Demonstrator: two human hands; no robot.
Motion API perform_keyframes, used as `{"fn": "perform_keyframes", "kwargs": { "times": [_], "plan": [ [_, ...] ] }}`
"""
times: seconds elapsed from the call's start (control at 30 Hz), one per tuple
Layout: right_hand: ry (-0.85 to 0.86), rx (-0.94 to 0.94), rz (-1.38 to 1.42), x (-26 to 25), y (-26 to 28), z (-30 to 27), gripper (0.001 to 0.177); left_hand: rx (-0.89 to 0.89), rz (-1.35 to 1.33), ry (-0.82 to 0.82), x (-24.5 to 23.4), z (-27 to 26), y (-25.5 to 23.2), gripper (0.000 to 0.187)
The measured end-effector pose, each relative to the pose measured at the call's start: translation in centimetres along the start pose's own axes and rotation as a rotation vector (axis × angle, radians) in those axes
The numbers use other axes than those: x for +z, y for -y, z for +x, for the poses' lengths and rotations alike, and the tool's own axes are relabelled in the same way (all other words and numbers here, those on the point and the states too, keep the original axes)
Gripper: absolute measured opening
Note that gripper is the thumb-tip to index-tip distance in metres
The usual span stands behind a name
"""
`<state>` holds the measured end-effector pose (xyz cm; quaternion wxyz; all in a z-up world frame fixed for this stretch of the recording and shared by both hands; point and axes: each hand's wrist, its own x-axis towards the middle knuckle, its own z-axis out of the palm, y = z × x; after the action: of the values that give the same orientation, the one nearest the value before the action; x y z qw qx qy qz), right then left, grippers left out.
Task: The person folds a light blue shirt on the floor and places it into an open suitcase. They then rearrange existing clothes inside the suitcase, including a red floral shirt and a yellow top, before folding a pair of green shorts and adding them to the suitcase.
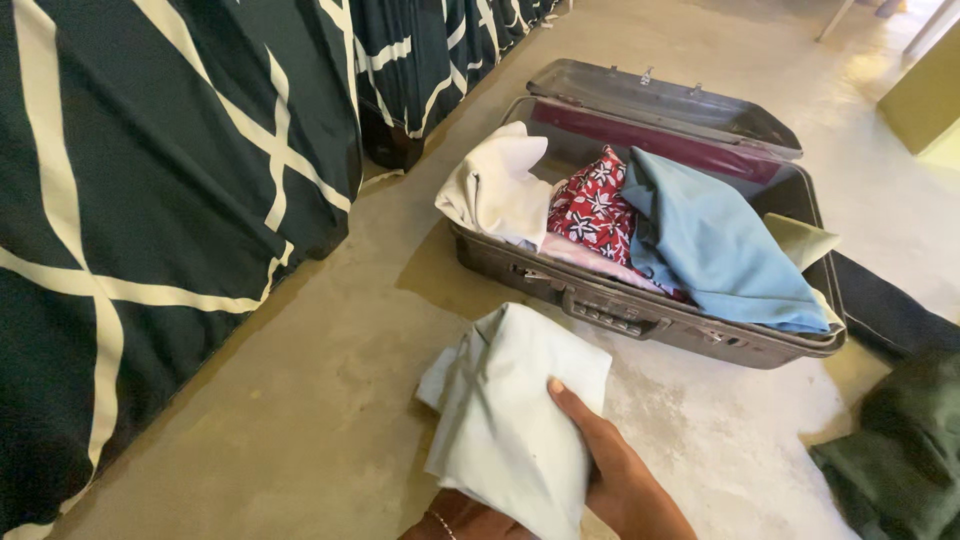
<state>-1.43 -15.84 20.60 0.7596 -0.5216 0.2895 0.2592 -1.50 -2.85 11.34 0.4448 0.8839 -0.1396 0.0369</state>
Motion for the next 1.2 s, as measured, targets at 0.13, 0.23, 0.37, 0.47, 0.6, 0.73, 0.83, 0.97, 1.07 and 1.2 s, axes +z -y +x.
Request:
{"fn": "perform_keyframes", "kwargs": {
  "times": [0.13, 0.23, 0.37, 0.47, 0.6, 0.73, 0.83, 0.97, 1.07, 1.2],
  "plan": [
    [-0.033, -0.191, -0.093, -2.9, 2.3, -2.9, 0.054, 0.135, -0.039, -0.046, -0.7, 3.8, -2.8, 0.036],
    [-0.186, -0.400, -0.118, -5.6, 6.2, -5.8, 0.045, 0.276, -0.072, -0.105, -1.1, 6.5, -5.6, 0.034],
    [-0.217, -0.953, -0.167, -9.1, 13.2, -10.4, 0.047, 0.530, -0.077, -0.238, -2.7, 12.8, -10.0, 0.032],
    [-0.266, -1.304, -0.307, -11.5, 16.3, -12.9, 0.048, 0.509, 0.110, -0.264, -3.9, 16.9, -11.0, 0.031],
    [-0.513, -1.502, -0.787, -15.3, 17.2, -14.0, 0.051, 0.284, 0.580, -0.041, -3.0, 18.3, -9.3, 0.037],
    [-0.731, -1.412, -1.195, -19.7, 14.8, -14.0, 0.054, 0.203, 0.739, -0.063, -0.4, 17.9, -8.3, 0.067],
    [-0.824, -1.334, -1.270, -20.9, 14.8, -14.8, 0.064, 0.124, 0.718, 0.014, -0.4, 17.3, -9.1, 0.070],
    [-0.808, -1.385, -1.182, -18.9, 16.1, -17.2, 0.071, 0.150, 0.661, -0.008, -1.4, 12.3, -10.1, 0.068],
    [-0.558, -1.226, -0.193, -15.4, 18.0, -17.7, 0.058, 0.218, 0.591, -0.021, -2.1, 6.9, -10.6, 0.065],
    [-0.426, -0.995, 0.319, -11.1, 17.8, -17.5, 0.052, 0.285, 0.467, -0.049, -3.3, 1.0, -11.0, 0.064]
  ]
}}
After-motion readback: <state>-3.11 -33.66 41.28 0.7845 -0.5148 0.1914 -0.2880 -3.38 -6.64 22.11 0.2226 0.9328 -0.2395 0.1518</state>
